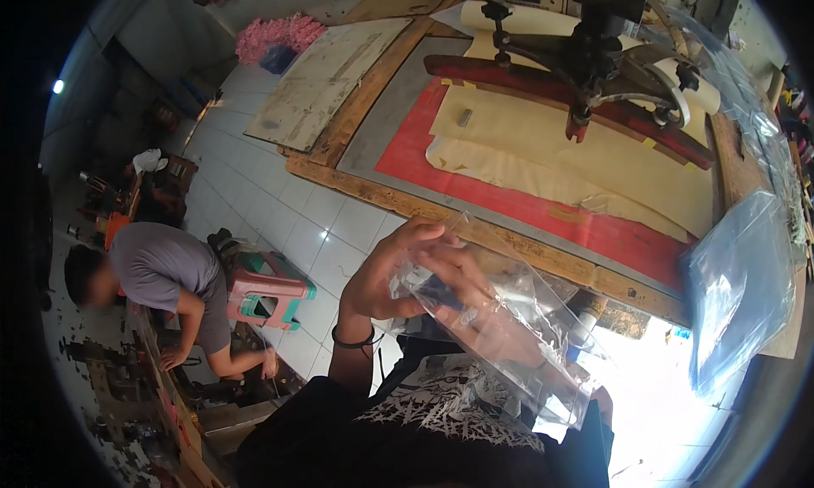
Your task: The person picks up a clear plastic bag, opens it by hand, and places an object inside before smoothing the plastic closed.
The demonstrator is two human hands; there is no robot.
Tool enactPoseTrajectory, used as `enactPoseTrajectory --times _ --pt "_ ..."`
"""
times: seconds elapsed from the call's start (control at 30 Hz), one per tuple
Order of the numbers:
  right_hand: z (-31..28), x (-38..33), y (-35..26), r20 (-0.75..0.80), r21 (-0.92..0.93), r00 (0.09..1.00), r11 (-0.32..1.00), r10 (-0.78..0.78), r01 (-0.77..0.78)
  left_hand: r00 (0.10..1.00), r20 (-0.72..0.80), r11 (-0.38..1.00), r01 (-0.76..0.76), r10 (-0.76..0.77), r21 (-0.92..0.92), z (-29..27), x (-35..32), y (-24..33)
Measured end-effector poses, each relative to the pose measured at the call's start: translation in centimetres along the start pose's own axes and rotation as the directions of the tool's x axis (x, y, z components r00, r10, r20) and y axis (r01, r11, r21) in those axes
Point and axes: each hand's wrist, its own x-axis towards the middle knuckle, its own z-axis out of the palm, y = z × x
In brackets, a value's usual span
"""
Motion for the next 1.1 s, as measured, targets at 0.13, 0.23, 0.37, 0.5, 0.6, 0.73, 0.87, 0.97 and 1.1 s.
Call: enactPoseTrajectory --times 0.13,0.23,0.37,0.5,0.6,0.73,0.87,0.97,1.1 --pt "1.2 1.1 0.3 -0.076 -0.010 0.993 0.996 -0.089 0.088 1.000 -0.019 0.973 0.009 -0.014 -0.229 0.6 -0.5 -0.6" --pt "1.8 1.4 0.4 -0.153 0.415 0.988 0.906 -0.025 0.087 0.987 -0.021 0.899 0.137 -0.161 -0.416 1.2 0.0 0.5" --pt "0.9 1.0 0.1 -0.079 0.376 0.995 0.926 0.055 -0.021 1.000 -0.017 0.997 -0.026 0.025 -0.067 -0.8 1.4 0.3" --pt "-0.6 0.3 0.3 0.081 0.324 0.978 0.923 0.193 -0.209 0.971 0.092 0.973 -0.224 0.219 0.051 -1.5 3.3 1.6" --pt "-0.9 0.4 1.0 0.164 0.298 0.958 0.914 0.236 -0.276 0.971 0.172 0.974 -0.191 0.168 0.125 -2.4 3.7 2.6" --pt "-0.5 1.0 0.7 0.192 0.296 0.936 0.892 0.296 -0.343 0.962 0.271 0.981 -0.074 0.022 0.181 -2.8 4.2 3.5" --pt "-0.9 0.5 -2.0 0.025 0.357 0.907 0.844 0.421 -0.402 0.940 0.340 0.986 -0.038 -0.019 0.161 -2.1 5.3 3.2" --pt "-0.6 0.5 0.0 0.084 0.293 0.945 0.899 0.316 -0.326 0.955 0.296 0.981 -0.072 0.015 0.180 -2.6 5.1 3.1" --pt "-0.3 0.1 0.2 0.126 0.325 0.946 0.888 0.300 -0.325 0.970 0.243 0.988 -0.046 0.008 0.150 -2.6 4.5 2.8"
